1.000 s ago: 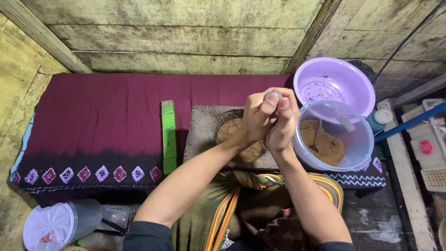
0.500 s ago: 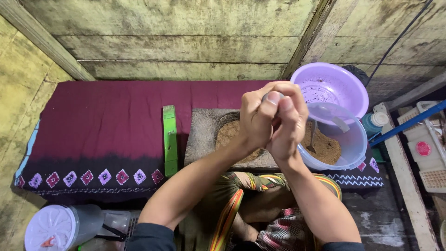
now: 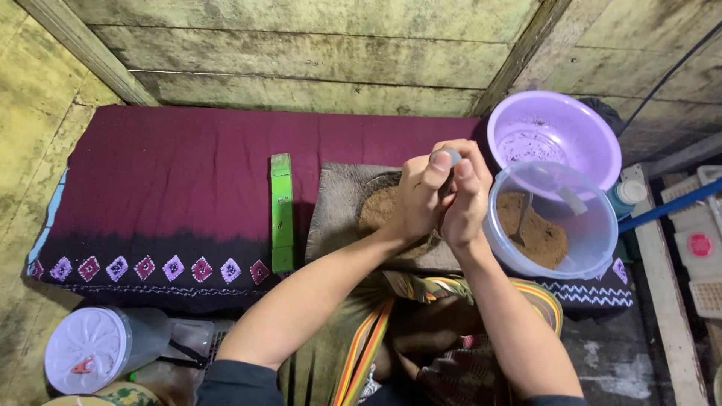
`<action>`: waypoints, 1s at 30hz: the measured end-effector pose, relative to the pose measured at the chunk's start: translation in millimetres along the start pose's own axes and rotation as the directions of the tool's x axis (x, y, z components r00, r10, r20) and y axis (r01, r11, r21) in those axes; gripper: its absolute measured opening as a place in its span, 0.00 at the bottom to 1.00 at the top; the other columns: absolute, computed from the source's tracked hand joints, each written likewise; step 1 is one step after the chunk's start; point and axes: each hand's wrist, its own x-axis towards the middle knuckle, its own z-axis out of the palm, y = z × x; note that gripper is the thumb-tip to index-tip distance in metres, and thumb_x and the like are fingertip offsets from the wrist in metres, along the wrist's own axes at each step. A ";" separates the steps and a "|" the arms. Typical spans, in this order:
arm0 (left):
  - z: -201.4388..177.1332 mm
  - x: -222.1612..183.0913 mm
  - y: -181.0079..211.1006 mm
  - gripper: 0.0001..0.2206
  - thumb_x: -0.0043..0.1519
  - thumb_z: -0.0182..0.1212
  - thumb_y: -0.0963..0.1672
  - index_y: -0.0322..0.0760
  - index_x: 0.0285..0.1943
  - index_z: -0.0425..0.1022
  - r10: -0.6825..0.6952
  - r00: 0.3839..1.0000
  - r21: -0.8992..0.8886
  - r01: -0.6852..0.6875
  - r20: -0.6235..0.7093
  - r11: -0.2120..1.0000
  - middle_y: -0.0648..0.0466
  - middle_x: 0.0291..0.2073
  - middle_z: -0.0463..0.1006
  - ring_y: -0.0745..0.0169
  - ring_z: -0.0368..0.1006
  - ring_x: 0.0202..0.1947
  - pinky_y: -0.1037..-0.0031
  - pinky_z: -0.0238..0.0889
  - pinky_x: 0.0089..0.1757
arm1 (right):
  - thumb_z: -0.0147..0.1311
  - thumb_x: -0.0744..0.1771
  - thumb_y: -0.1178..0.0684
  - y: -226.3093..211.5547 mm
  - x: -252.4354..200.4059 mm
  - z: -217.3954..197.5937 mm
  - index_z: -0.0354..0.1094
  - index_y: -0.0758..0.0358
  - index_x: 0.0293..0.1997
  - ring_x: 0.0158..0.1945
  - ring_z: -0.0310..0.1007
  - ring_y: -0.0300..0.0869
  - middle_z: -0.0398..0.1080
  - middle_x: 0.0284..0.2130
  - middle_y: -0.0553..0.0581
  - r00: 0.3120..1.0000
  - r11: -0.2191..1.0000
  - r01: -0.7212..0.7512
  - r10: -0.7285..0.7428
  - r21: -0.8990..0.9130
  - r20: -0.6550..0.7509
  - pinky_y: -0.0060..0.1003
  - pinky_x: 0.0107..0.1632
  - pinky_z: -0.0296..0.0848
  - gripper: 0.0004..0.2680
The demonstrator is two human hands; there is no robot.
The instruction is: Grinding brown powder in a stone mortar using a manual pestle
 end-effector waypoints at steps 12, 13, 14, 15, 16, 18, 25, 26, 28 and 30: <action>2.6 -1.4 4.6 0.21 0.63 0.47 0.53 0.37 0.26 0.74 -0.003 1.000 0.041 0.003 0.002 0.999 0.56 0.15 0.67 0.70 0.64 0.24 0.76 0.60 0.27 | 0.40 0.69 0.26 -9.1 -6.0 0.9 0.68 0.60 0.41 0.19 0.61 0.27 0.68 0.25 0.51 0.999 0.998 0.005 -0.003 0.061 -0.032 0.21 0.20 0.60 0.24; 2.7 -1.5 5.9 0.21 0.63 0.47 0.53 0.37 0.26 0.74 0.000 1.000 0.045 0.000 0.003 0.999 0.56 0.15 0.67 0.70 0.64 0.24 0.76 0.60 0.27 | 0.40 0.69 0.26 -12.1 -6.7 1.2 0.68 0.61 0.41 0.18 0.60 0.27 0.67 0.24 0.51 0.999 0.998 0.005 -0.002 0.067 -0.038 0.20 0.20 0.59 0.24; 3.3 -1.1 6.7 0.21 0.63 0.47 0.53 0.37 0.26 0.74 -0.001 1.000 0.047 0.001 0.001 0.999 0.56 0.15 0.67 0.70 0.64 0.24 0.76 0.60 0.27 | 0.40 0.69 0.26 -9.9 -7.2 1.0 0.68 0.61 0.41 0.18 0.60 0.27 0.67 0.24 0.51 0.999 0.998 0.003 0.000 0.070 -0.036 0.20 0.20 0.59 0.24; 3.7 -0.9 7.6 0.21 0.63 0.47 0.53 0.37 0.26 0.74 0.000 1.000 0.052 0.000 -0.001 0.999 0.56 0.15 0.67 0.70 0.64 0.24 0.76 0.60 0.27 | 0.41 0.69 0.26 -7.8 -7.8 1.1 0.68 0.61 0.41 0.18 0.60 0.26 0.67 0.24 0.51 0.999 0.997 0.013 -0.010 0.075 -0.037 0.20 0.20 0.59 0.24; 4.1 -0.3 8.5 0.21 0.63 0.47 0.53 0.37 0.26 0.74 0.002 1.000 0.056 -0.002 -0.003 0.998 0.56 0.15 0.67 0.70 0.64 0.24 0.76 0.60 0.26 | 0.41 0.69 0.27 -5.6 -8.1 1.3 0.68 0.60 0.41 0.19 0.60 0.26 0.67 0.25 0.51 0.999 0.996 0.024 -0.020 0.082 -0.038 0.19 0.21 0.58 0.23; 5.0 -0.5 11.6 0.21 0.63 0.47 0.53 0.37 0.26 0.74 0.005 1.000 0.063 -0.005 -0.005 0.998 0.56 0.15 0.67 0.70 0.64 0.24 0.76 0.60 0.26 | 0.40 0.69 0.26 -7.7 -8.3 2.7 0.68 0.60 0.42 0.19 0.60 0.27 0.68 0.26 0.52 0.998 0.997 0.032 -0.028 0.075 -0.047 0.20 0.21 0.59 0.24; 15.2 0.6 27.1 0.21 0.63 0.47 0.53 0.37 0.25 0.74 0.029 1.000 0.052 -0.029 -0.011 0.998 0.56 0.14 0.66 0.70 0.64 0.24 0.76 0.60 0.26 | 0.38 0.72 0.38 -7.0 -4.8 -0.1 0.70 0.66 0.43 0.30 0.63 0.36 0.70 0.31 0.58 0.977 0.977 0.211 -0.212 -0.040 -0.028 0.31 0.31 0.64 0.19; 17.1 2.7 29.5 0.21 0.63 0.47 0.53 0.37 0.25 0.74 0.043 0.999 0.051 -0.042 -0.015 0.998 0.56 0.14 0.66 0.70 0.64 0.24 0.76 0.60 0.26 | 0.38 0.72 0.38 -12.3 -1.4 -0.3 0.70 0.66 0.43 0.30 0.63 0.36 0.70 0.31 0.58 0.974 0.974 0.223 -0.224 -0.038 -0.022 0.31 0.31 0.64 0.19; 20.9 3.1 34.5 0.21 0.63 0.47 0.53 0.37 0.25 0.74 0.062 0.998 0.056 -0.061 -0.024 0.997 0.56 0.14 0.66 0.70 0.64 0.24 0.76 0.60 0.26 | 0.30 0.72 0.29 -23.2 0.5 -0.9 0.62 0.61 0.41 0.30 0.59 0.36 0.66 0.34 0.55 0.969 0.969 0.244 -0.243 -0.040 0.038 0.35 0.33 0.61 0.23; 20.2 5.2 37.1 0.21 0.63 0.47 0.53 0.37 0.25 0.74 0.065 0.997 0.062 -0.063 -0.032 0.996 0.56 0.14 0.66 0.70 0.64 0.24 0.76 0.60 0.26 | 0.32 0.72 0.33 -38.3 10.6 2.3 0.65 0.65 0.42 0.30 0.61 0.40 0.66 0.32 0.58 0.953 0.953 0.304 -0.304 -0.005 -0.008 0.36 0.34 0.64 0.22</action>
